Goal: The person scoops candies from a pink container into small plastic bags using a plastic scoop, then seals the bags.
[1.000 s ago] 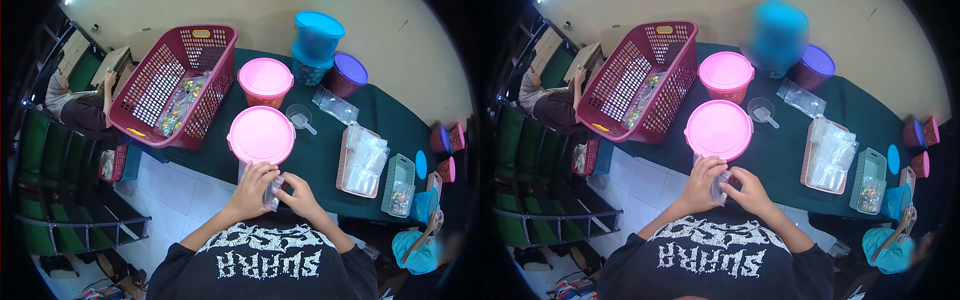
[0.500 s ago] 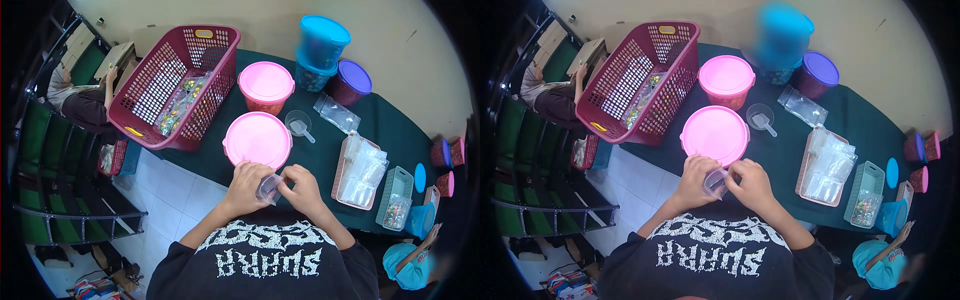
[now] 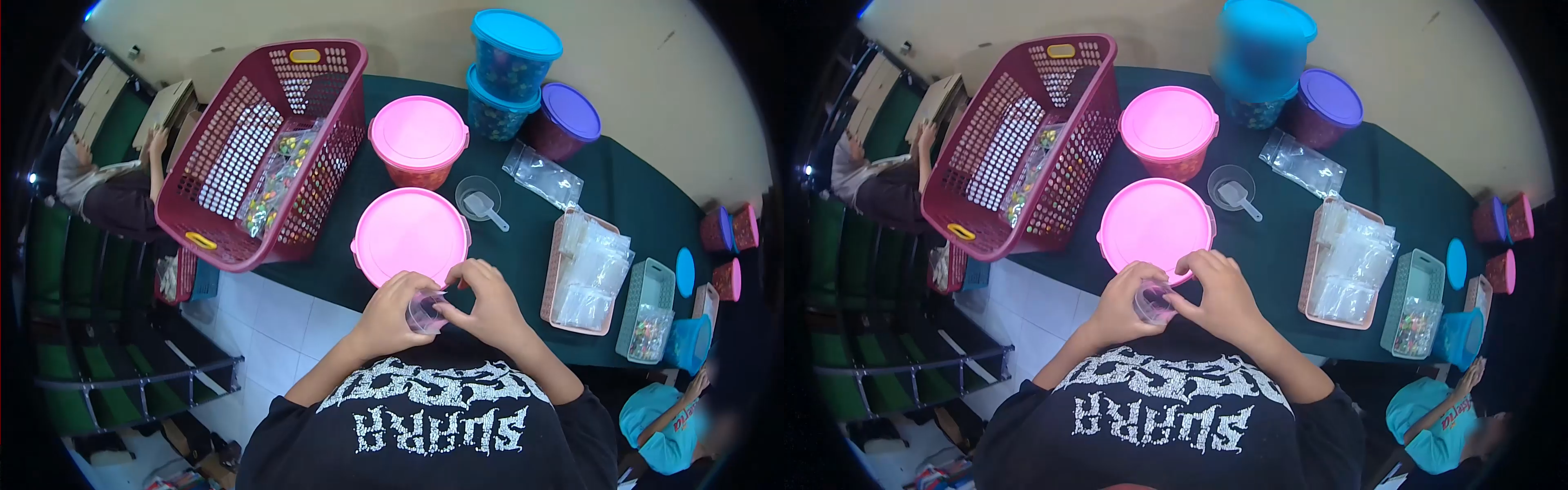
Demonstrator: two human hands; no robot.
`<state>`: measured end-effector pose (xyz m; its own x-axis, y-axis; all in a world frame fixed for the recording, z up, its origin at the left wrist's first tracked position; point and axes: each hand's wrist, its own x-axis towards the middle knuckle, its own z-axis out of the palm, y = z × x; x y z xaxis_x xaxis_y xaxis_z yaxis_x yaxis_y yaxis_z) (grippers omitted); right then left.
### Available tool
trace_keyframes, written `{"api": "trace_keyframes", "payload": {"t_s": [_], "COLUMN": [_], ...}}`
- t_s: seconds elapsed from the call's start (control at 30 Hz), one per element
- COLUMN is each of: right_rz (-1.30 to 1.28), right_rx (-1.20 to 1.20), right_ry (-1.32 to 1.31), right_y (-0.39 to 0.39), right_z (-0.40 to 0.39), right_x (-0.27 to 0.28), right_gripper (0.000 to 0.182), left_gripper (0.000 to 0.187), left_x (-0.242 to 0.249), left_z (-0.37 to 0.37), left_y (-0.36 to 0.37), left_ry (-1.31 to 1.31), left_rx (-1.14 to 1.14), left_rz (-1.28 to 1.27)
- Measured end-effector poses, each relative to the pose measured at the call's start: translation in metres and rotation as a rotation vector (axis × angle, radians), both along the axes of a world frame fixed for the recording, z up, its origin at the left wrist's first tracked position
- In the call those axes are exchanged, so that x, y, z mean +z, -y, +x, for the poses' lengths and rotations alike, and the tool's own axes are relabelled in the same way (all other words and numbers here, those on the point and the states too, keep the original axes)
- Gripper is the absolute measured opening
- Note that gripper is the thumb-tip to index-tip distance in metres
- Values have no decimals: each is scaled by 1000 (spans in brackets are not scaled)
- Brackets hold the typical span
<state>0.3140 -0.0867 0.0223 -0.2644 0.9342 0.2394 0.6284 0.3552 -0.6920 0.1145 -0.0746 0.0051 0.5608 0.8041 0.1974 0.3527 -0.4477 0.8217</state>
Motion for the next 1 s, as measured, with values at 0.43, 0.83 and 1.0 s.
{"api": "trace_keyframes", "payload": {"t_s": [0.43, 0.83, 1.0], "right_rz": [38, 134, 160], "right_rx": [-23, -202, -263], "right_ry": [209, 314, 201], "right_y": [-4, 16, 17], "right_z": [-52, -83, -85], "right_x": [-63, -85, -47], "right_gripper": [29, 17, 15], "left_gripper": [54, 53, 54], "left_x": [0, -44, -53], "left_z": [-84, -104, -110], "left_y": [-84, -114, -118], "left_ry": [-2, 91, 301], "left_rx": [76, 102, 184], "left_rz": [231, -24, -167]}}
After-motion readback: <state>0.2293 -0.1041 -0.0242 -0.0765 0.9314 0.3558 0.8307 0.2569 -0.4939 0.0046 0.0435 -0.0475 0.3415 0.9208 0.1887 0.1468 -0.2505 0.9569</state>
